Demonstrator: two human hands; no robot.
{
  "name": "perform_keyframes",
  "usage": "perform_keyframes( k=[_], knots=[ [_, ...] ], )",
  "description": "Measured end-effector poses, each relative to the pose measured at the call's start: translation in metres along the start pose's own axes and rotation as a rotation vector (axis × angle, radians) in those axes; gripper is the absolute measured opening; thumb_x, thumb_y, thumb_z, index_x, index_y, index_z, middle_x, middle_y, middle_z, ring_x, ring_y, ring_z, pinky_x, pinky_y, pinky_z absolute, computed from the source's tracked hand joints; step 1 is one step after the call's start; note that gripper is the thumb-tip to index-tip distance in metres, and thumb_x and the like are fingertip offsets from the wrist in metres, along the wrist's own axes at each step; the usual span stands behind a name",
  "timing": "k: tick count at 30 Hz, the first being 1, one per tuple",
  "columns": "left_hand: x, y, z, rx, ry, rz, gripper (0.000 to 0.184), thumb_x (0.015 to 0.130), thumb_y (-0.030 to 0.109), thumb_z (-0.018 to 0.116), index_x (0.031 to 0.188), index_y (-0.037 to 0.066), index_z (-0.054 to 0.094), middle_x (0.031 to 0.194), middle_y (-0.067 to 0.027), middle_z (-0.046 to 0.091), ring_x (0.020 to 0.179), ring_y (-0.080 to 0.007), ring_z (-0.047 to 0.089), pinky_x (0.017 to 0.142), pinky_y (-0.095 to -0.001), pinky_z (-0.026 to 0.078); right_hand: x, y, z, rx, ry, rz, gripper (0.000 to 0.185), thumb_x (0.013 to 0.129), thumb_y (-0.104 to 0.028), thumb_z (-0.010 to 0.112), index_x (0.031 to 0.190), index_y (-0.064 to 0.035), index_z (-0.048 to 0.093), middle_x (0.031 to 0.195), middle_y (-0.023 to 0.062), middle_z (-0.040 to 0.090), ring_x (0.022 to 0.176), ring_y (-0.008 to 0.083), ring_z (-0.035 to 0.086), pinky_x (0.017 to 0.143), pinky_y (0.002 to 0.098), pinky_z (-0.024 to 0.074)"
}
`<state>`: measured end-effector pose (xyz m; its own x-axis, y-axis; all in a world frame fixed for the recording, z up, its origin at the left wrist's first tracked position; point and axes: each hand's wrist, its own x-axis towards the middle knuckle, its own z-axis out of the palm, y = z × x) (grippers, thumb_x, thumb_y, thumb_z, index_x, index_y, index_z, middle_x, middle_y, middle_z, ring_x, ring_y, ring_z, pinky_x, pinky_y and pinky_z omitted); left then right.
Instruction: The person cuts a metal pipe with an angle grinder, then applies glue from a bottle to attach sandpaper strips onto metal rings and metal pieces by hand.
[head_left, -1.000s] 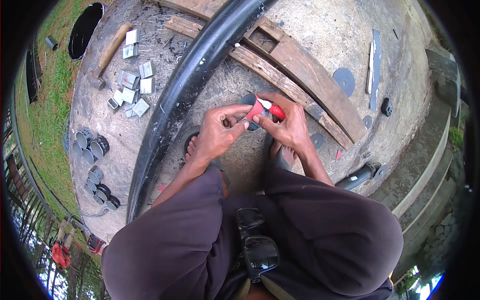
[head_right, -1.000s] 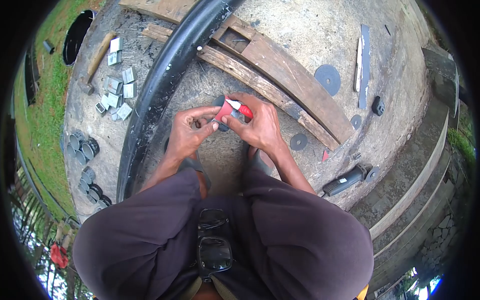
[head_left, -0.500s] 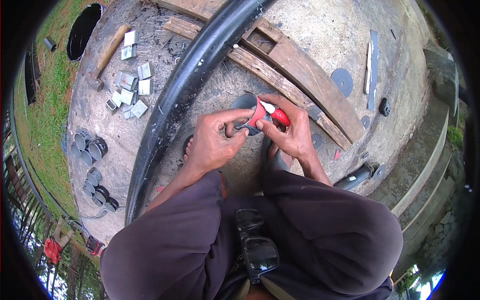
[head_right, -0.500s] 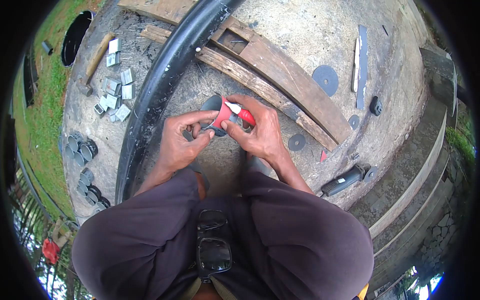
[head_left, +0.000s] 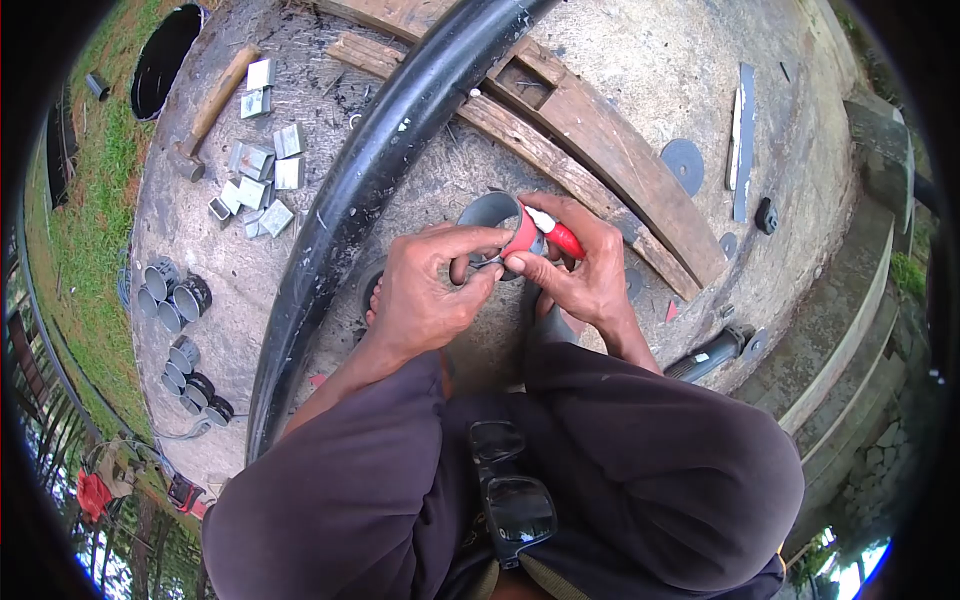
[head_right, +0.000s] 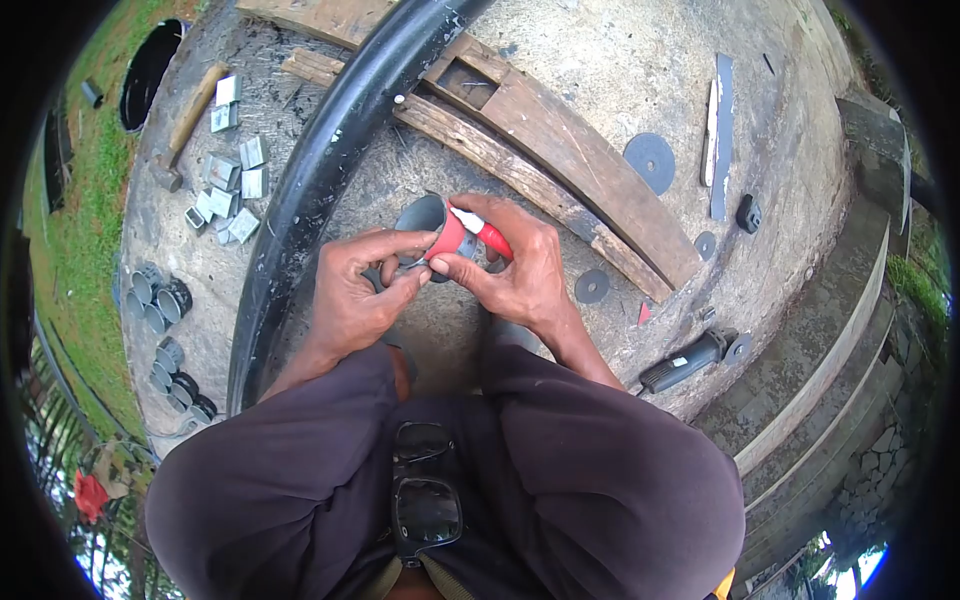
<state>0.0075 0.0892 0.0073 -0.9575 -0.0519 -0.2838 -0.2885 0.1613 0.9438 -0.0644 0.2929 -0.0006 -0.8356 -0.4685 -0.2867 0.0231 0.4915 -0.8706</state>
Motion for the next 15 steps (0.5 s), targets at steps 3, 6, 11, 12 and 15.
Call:
perform_keyframes(
  k=[3,6,11,12,15],
  knots=[
    [-0.001,0.0,-0.002,-0.034,-0.008,-0.026,0.037,0.078,0.0,0.079,0.115,0.005,0.079,0.082,-0.009,0.073,0.057,-0.0086,0.046,0.055,-0.0287,0.042,0.0,-0.011,-0.004,0.013,-0.041,0.091,0.063,0.076,-0.033,0.092,0.126,-0.0011,0.071,0.111,0.0175,0.076,0.091,0.0277,0.074,0.075,0.0362,0.0573],
    [-0.001,0.0,-0.003,-0.049,-0.023,-0.054,0.038,0.08,-0.001,0.079,0.117,0.004,0.079,0.082,-0.0061,0.07,0.059,-0.0054,0.046,0.054,-0.0258,0.039,0.0,-0.014,-0.006,0.041,-0.063,0.143,0.062,0.076,-0.032,0.092,0.126,-0.0006,0.071,0.111,0.0179,0.075,0.095,0.0299,0.075,0.078,0.0372,0.0575],
    [-0.002,-0.002,-0.004,-0.054,-0.046,-0.093,0.037,0.085,-0.003,0.076,0.121,0.003,0.078,0.083,-0.0012,0.065,0.063,-0.0011,0.045,0.053,-0.0206,0.035,0.0,-0.009,-0.001,-0.01,-0.007,0.022,0.061,0.076,-0.031,0.091,0.125,-0.0003,0.071,0.114,0.0202,0.074,0.103,0.0346,0.074,0.085,0.0405,0.0581],
    [-0.002,-0.002,-0.004,-0.051,-0.038,-0.094,0.036,0.083,-0.002,0.076,0.119,0.002,0.078,0.08,-0.0034,0.066,0.061,-0.0032,0.046,0.054,-0.023,0.037,0.0,-0.009,0.0,-0.015,-0.009,0.019,0.061,0.076,-0.031,0.091,0.125,-0.0004,0.071,0.115,0.0205,0.074,0.105,0.0358,0.074,0.087,0.0415,0.0581],
    [0.0,-0.002,-0.004,-0.059,-0.019,-0.091,0.034,0.081,0.001,0.077,0.115,0.001,0.078,0.074,-0.0081,0.068,0.056,-0.0075,0.05,0.056,-0.028,0.043,0.001,-0.01,0.001,-0.017,-0.015,0.021,0.062,0.076,-0.031,0.091,0.126,-0.0015,0.07,0.118,0.0207,0.073,0.109,0.0384,0.073,0.091,0.044,0.0579]
  ],
)
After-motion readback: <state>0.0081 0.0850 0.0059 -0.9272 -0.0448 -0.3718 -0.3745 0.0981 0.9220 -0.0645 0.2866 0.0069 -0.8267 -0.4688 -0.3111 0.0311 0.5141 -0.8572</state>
